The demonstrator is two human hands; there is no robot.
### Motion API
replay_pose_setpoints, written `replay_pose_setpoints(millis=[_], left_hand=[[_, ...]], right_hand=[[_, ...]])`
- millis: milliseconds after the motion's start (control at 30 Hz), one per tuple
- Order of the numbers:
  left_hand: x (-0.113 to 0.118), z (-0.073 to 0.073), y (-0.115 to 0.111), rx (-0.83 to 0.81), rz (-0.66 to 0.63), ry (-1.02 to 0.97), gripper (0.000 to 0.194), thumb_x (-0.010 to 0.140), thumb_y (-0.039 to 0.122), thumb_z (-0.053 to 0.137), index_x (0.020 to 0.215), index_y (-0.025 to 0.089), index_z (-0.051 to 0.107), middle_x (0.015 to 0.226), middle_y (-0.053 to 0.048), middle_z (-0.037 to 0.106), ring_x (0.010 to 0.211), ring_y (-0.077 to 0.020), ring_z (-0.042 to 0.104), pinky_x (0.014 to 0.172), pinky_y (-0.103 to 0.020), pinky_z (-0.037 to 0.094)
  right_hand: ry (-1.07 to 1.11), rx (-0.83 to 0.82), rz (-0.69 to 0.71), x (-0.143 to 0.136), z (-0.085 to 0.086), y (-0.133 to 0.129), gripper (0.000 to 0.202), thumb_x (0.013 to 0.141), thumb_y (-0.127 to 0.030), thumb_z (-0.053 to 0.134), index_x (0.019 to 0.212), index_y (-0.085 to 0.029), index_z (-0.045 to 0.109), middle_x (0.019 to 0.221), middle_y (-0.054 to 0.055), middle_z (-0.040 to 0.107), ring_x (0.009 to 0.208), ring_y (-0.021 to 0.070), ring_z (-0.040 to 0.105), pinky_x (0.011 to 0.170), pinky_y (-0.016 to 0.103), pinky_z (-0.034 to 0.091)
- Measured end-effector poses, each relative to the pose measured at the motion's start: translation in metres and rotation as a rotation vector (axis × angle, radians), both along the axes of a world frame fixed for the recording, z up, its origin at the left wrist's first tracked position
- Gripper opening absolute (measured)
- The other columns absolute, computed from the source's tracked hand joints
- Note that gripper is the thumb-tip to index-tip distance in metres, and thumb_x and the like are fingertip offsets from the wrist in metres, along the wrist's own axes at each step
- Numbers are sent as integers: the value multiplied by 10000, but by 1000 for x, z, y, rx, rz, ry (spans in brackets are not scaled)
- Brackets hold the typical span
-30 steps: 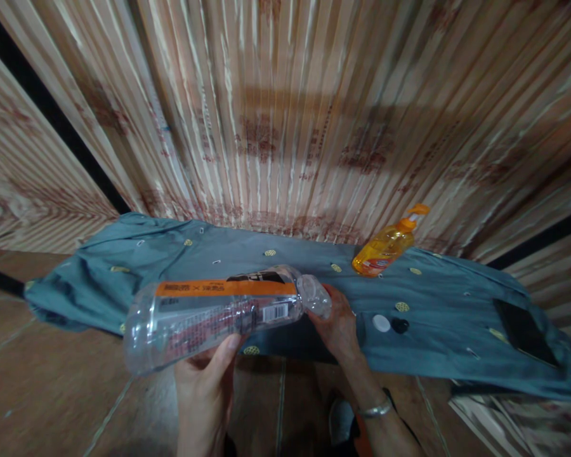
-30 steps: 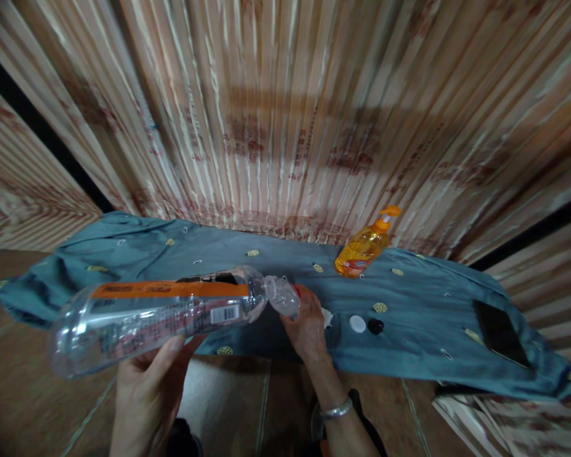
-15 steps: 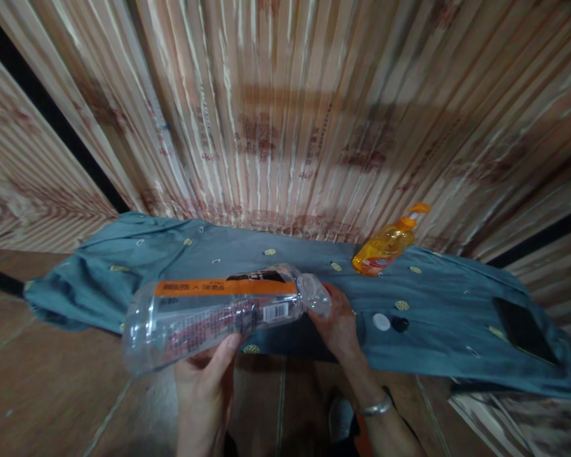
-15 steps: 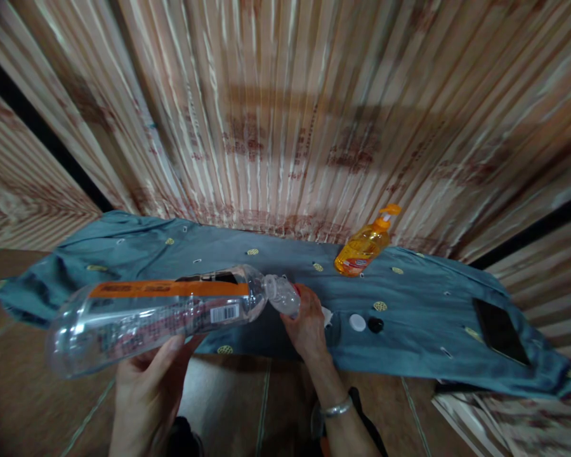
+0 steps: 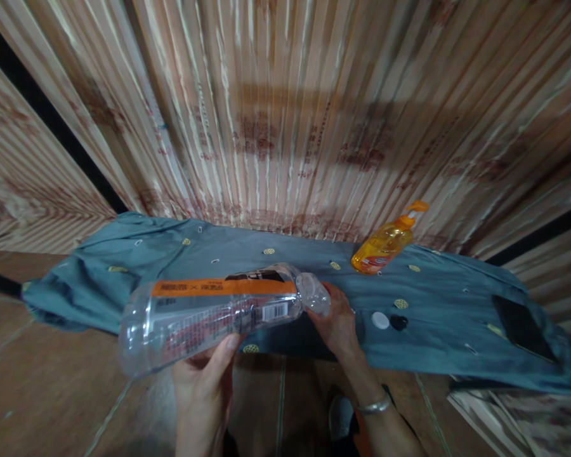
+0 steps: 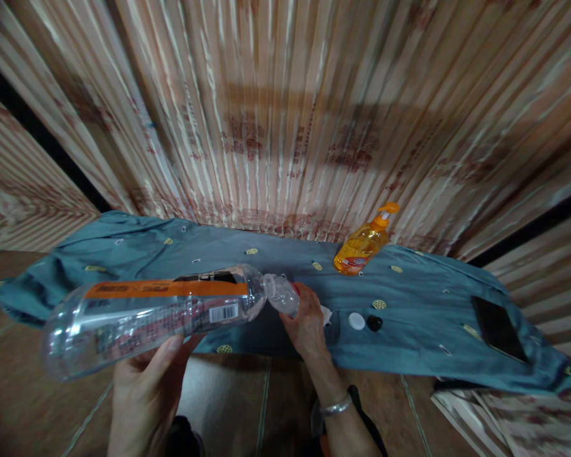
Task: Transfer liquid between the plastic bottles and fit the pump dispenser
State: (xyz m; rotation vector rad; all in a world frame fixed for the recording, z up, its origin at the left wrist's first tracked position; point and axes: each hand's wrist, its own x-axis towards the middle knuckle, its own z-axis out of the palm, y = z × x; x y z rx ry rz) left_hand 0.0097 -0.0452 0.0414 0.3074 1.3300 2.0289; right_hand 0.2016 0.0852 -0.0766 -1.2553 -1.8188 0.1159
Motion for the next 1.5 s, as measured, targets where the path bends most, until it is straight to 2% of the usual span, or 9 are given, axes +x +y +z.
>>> replay_pose_setpoints(millis=[267, 567, 933, 1167, 1500], left_hand=[[1, 1, 1, 17, -21, -21, 359, 483, 350, 982, 714, 170, 775, 738, -51, 792, 732, -180, 761, 781, -268, 638], [3, 6, 1, 5, 19, -1, 384, 464, 371, 981, 718, 176, 770, 718, -41, 782, 703, -180, 752, 737, -266, 642], [4, 4, 1, 20, 25, 14, 383, 478, 381, 978, 731, 179, 774, 739, -45, 788, 725, -196, 756, 770, -322, 654], [6, 7, 5, 58, -7, -30, 389, 464, 377, 992, 718, 168, 783, 722, -60, 790, 686, -176, 753, 708, -253, 644], [7, 6, 6, 73, -15, -107, 398, 413, 361, 1011, 683, 176, 784, 716, -41, 791, 683, -189, 767, 711, -296, 670]], right_hand=[[-1, -11, 1, 0, 0, 0, 476, 846, -386, 616, 1269, -174, 562, 1141, 164, 713, 1063, 336, 690, 910, 543, 587], [-8, 10, 3, 0, -1, 0, 468, 845, -362, 615, 1275, -188, 554, 1147, 152, 710, 1064, 330, 689, 924, 543, 581], [-15, -2, -2, 0, 2, 0, 464, 849, -385, 607, 1263, -185, 551, 1129, 157, 713, 1041, 336, 695, 893, 546, 596], [-15, 26, -6, 1, 0, 1, 476, 866, -413, 608, 1265, -158, 558, 1122, 170, 717, 1040, 335, 700, 887, 531, 600], [12, 1, -13, 3, -2, 3, 506, 842, -429, 630, 1270, -165, 567, 1124, 155, 724, 1033, 327, 706, 888, 521, 601]])
